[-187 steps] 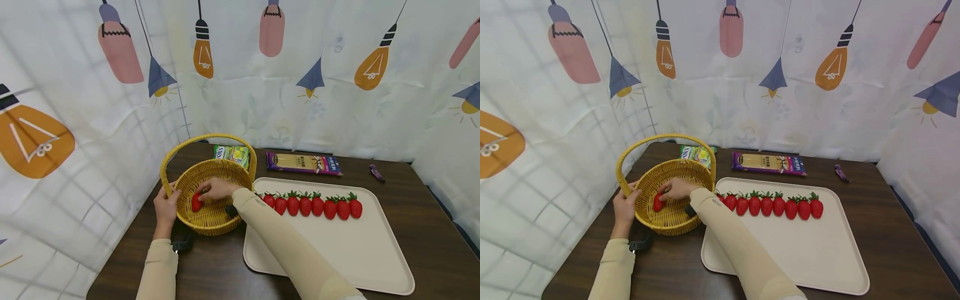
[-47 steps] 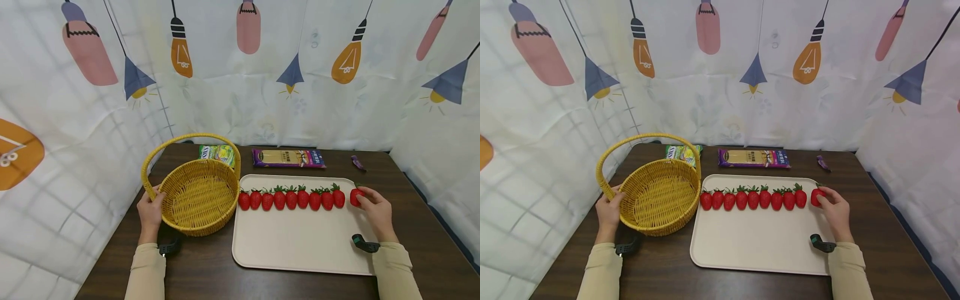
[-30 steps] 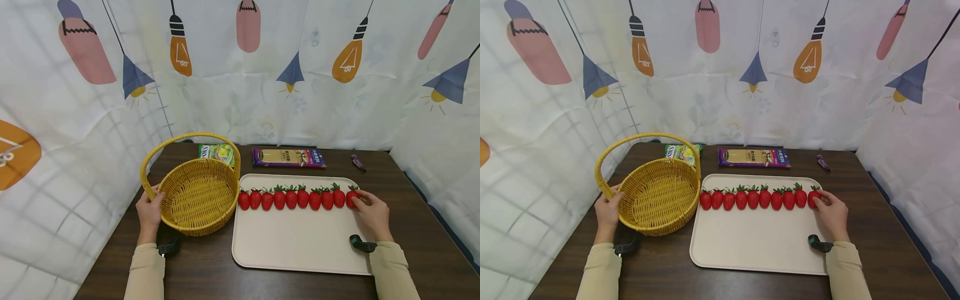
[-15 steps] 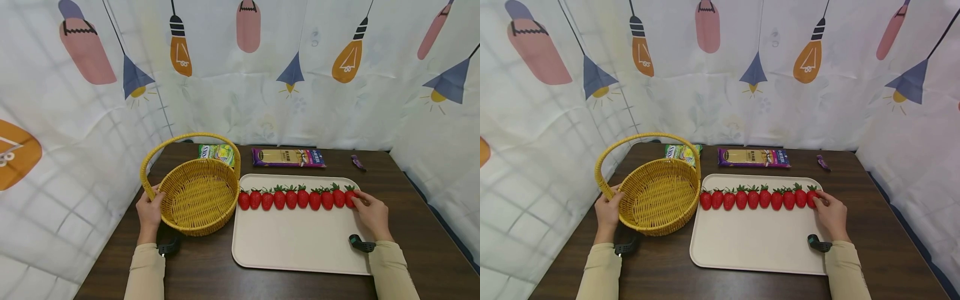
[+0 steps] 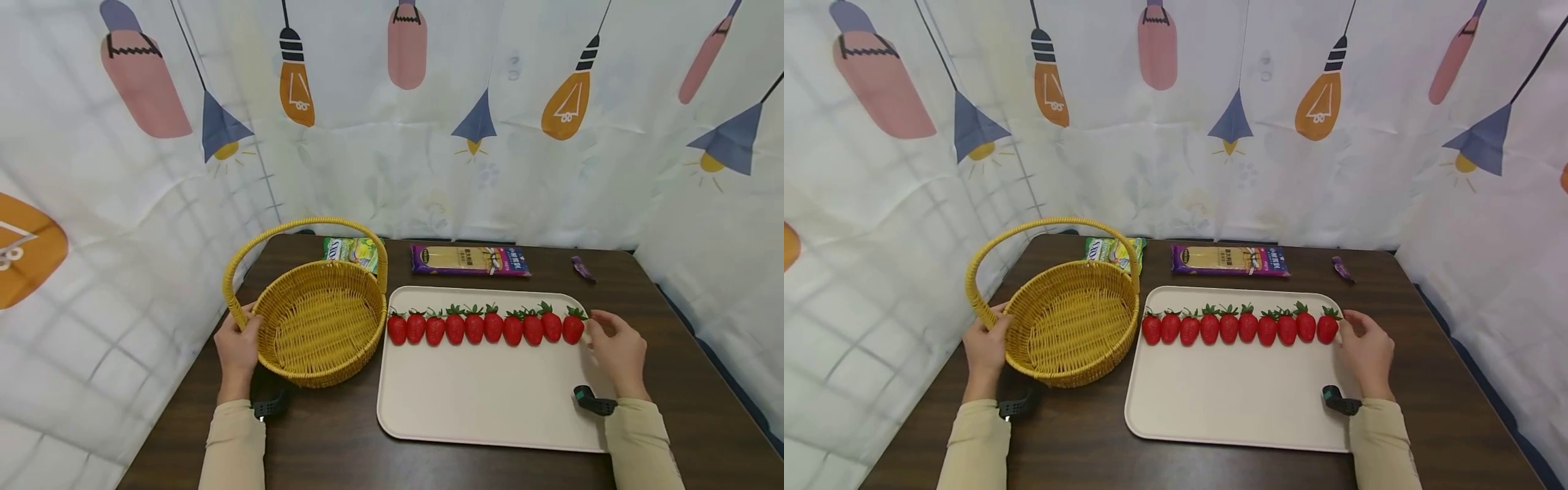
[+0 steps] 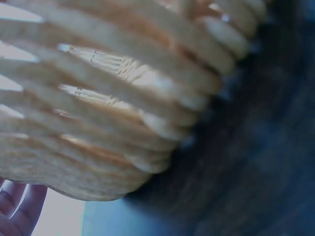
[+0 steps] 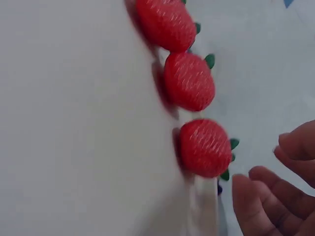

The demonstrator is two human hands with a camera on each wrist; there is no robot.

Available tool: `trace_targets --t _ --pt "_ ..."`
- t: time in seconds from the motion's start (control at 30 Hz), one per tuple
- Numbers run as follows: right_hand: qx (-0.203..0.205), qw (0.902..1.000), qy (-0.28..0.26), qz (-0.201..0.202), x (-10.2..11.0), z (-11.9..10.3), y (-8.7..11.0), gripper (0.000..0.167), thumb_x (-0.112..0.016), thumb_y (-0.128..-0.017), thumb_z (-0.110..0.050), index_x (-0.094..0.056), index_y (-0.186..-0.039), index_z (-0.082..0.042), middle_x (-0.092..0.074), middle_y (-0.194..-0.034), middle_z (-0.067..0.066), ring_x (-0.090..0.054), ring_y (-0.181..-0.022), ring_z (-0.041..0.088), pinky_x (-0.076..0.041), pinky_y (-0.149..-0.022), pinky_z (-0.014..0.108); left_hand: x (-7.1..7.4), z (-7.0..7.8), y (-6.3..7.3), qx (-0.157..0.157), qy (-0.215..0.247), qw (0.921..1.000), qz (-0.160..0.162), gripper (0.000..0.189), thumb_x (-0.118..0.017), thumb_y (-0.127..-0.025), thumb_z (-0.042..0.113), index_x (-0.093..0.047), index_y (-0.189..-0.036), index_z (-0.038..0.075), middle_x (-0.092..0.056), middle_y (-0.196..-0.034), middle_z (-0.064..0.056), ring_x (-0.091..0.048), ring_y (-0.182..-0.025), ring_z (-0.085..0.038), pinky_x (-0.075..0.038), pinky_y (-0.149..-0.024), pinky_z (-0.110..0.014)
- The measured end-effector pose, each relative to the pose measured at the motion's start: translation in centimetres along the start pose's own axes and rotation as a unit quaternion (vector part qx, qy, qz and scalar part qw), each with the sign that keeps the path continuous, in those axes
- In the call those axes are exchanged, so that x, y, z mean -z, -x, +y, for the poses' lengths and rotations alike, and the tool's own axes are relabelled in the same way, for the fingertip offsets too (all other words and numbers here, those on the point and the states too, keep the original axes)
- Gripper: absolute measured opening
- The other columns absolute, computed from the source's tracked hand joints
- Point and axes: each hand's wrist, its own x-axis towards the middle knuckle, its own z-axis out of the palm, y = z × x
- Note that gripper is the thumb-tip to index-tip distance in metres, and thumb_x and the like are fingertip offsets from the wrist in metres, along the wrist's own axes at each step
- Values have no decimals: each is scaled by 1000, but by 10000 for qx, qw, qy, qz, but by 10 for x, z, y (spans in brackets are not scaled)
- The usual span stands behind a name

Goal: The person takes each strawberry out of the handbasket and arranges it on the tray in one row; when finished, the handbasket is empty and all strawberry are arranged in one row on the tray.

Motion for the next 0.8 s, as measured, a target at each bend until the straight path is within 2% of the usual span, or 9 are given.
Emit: trace_targets --t 0.2,0.3,0.4,0.47,0.53,0.6,0.67,0.73,0.8 --pt "-54 9881 -1436 -540 8 -13 3 44 -55 -99 -32 -58 -130 -1 -65 -105 -3 -62 -83 10 -54 -67 19 -6 2 3 -16 -144 9999 58 18 -56 -94 14 -59 -81 2 -68 -122 -7 -61 -90 -10 -41 -63 -19" --pt "317 9868 -1229 -1008 8 -27 6 46 -54 -100 -34 -55 -133 -2 -63 -119 6 -61 -93 16 -54 -71 19 1 9 4 267 -315 9982 -426 24 -56 -97 24 -62 -103 2 -59 -135 -8 -58 -114 -26 -45 -81 -31" --pt "879 9848 -608 -1368 5 -43 8 52 -53 -100 -37 -49 -140 -5 -57 -132 16 -64 -100 25 -55 -74 26 15 26 10 487 -420 9945 -831 50 -55 -98 37 -46 -136 6 -45 -146 -15 -46 -127 -35 -39 -94 -48" --pt "1229 9801 -268 -1539 3 -55 9 56 -55 -99 -38 -43 -144 -7 -51 -138 21 -61 -108 34 -56 -75 35 22 44 16 153 -285 9984 -467 61 -56 -96 38 -34 -144 7 -34 -152 -18 -36 -135 -35 -32 -104 -52" --pt "1548 9728 -16 -1720 1 -70 9 63 -56 -98 -38 -36 -149 -8 -45 -144 22 -55 -116 41 -54 -80 46 26 67 21 -702 29 9959 576 59 -57 -93 33 -36 -140 3 -31 -152 -19 -30 -137 -32 -25 -110 -48" --pt "1888 9637 118 -1883 -2 -86 9 67 -59 -97 -38 -32 -150 -6 -40 -148 23 -46 -123 45 -50 -87 55 27 98 24 -1733 389 9676 1795 49 -57 -89 28 -45 -125 -3 -31 -151 -17 -26 -140 -28 -19 -114 -42" --pt "2244 9532 266 -2009 -5 -102 9 71 -61 -96 -37 -30 -150 -4 -33 -151 24 -42 -127 47 -44 -93 60 25 132 25 -2655 695 9229 2700 40 -56 -82 25 -51 -106 -7 -39 -143 -17 -31 -136 -28 -21 -112 -40" --pt "2594 9414 442 -2108 -7 -118 10 75 -64 -94 -36 -29 -151 -2 -27 -155 24 -37 -131 48 -37 -98 64 19 163 28 -3180 1106 8956 2907 39 -55 -79 26 -53 -97 -8 -49 -134 -14 -41 -127 -29 -27 -107 -39" --pt "2896 9299 668 -2168 -9 -133 11 79 -66 -92 -38 -27 -152 -4 -22 -157 23 -33 -135 47 -34 -100 66 11 186 32 -3625 1278 8874 2543 40 -56 -81 27 -56 -97 -9 -57 -124 -17 -49 -119 -33 -34 -103 -41"
